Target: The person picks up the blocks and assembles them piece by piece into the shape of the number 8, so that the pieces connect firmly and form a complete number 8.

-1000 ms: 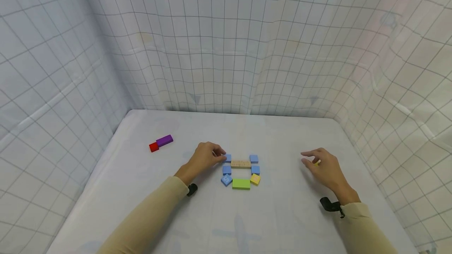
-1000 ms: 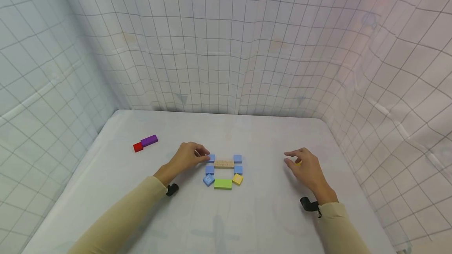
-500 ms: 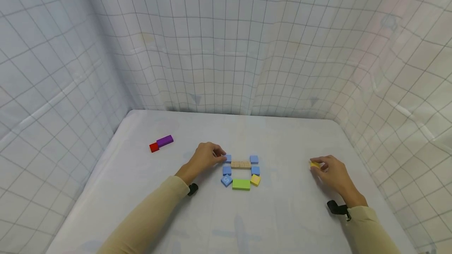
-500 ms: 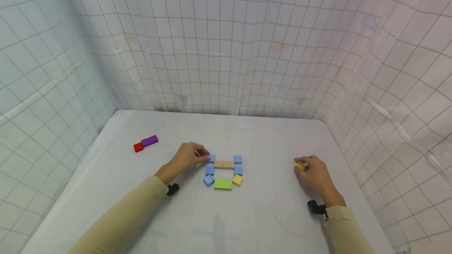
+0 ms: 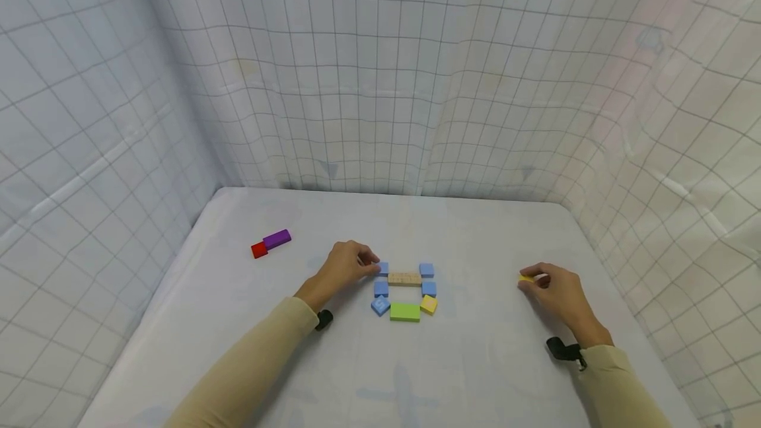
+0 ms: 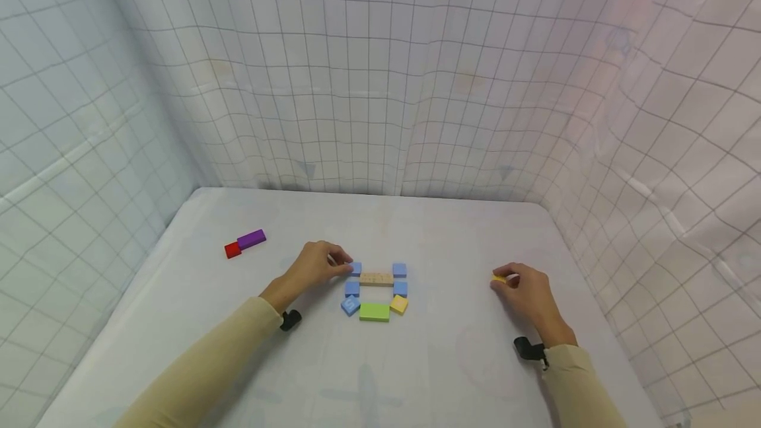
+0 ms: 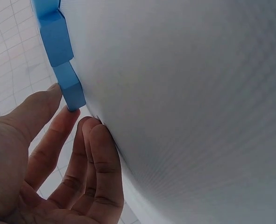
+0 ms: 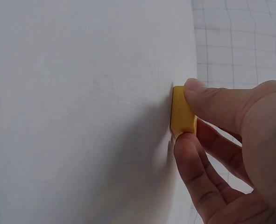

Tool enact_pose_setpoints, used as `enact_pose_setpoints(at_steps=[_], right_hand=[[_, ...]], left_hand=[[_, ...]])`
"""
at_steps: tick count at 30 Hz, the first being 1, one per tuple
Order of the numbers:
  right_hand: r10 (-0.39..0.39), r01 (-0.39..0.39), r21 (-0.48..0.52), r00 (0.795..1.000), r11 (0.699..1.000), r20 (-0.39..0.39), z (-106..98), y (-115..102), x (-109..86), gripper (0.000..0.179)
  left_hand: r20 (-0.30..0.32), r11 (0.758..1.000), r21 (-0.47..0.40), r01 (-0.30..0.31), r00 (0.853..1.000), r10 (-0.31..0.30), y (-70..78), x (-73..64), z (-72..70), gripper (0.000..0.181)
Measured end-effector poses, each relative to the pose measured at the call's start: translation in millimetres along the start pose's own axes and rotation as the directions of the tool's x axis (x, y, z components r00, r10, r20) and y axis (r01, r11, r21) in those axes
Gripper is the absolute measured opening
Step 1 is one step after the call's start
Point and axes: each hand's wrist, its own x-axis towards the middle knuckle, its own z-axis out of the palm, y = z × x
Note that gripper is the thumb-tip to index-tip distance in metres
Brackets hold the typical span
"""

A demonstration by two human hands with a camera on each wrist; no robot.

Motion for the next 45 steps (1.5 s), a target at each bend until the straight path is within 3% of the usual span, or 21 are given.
enact_pose_setpoints(at_steps=[8,15,16,23,30,36,45], right_hand=[[-0.037,0.038,0.014,0.999,0.999,-0.036,9,-7,6.5,0.011],[-0.104,0.105,0.024,0.993,0.994,-0.053,17,-17,14.9,0.011],[-0.115,0.117,0.023,0.992,0.993,-0.054,18,-18,16.2,0.010],[-0.159,0.162,0.055,0.986,0.985,-0.054,27,-30,25.8,0.012],[-0.212,0.215,0.089,0.976,0.973,-0.044,40,-40,35.6,0.016],[-0.174,0.171,0.089,0.984,0.981,0.028,49,-55,44.7,0.019],[-0.212,0.207,0.065,0.973,0.976,0.086,60,-72,61.1,0.017]], left_hand=[[-0.001,1.000,-0.003,-0.017,1.000,0.017,-2.6,0.1,-0.7,0.023],[-0.008,0.998,-0.001,-0.066,0.998,0.066,13.8,-12.7,-9.4,0.025],[-0.005,0.998,-0.006,-0.064,0.998,0.064,10.8,-10.6,-7.3,0.023],[0.010,0.999,-0.035,-0.039,0.999,0.040,30.7,-22.8,-22.6,0.022],[0.003,0.999,-0.018,-0.045,0.999,0.045,6.2,-7.4,-5.8,0.022],[0.006,0.999,-0.016,-0.045,0.999,0.045,10.6,-8.5,-8.0,0.023],[-0.014,0.996,-0.001,-0.091,0.996,0.091,12.6,-10.5,-8.5,0.020]])
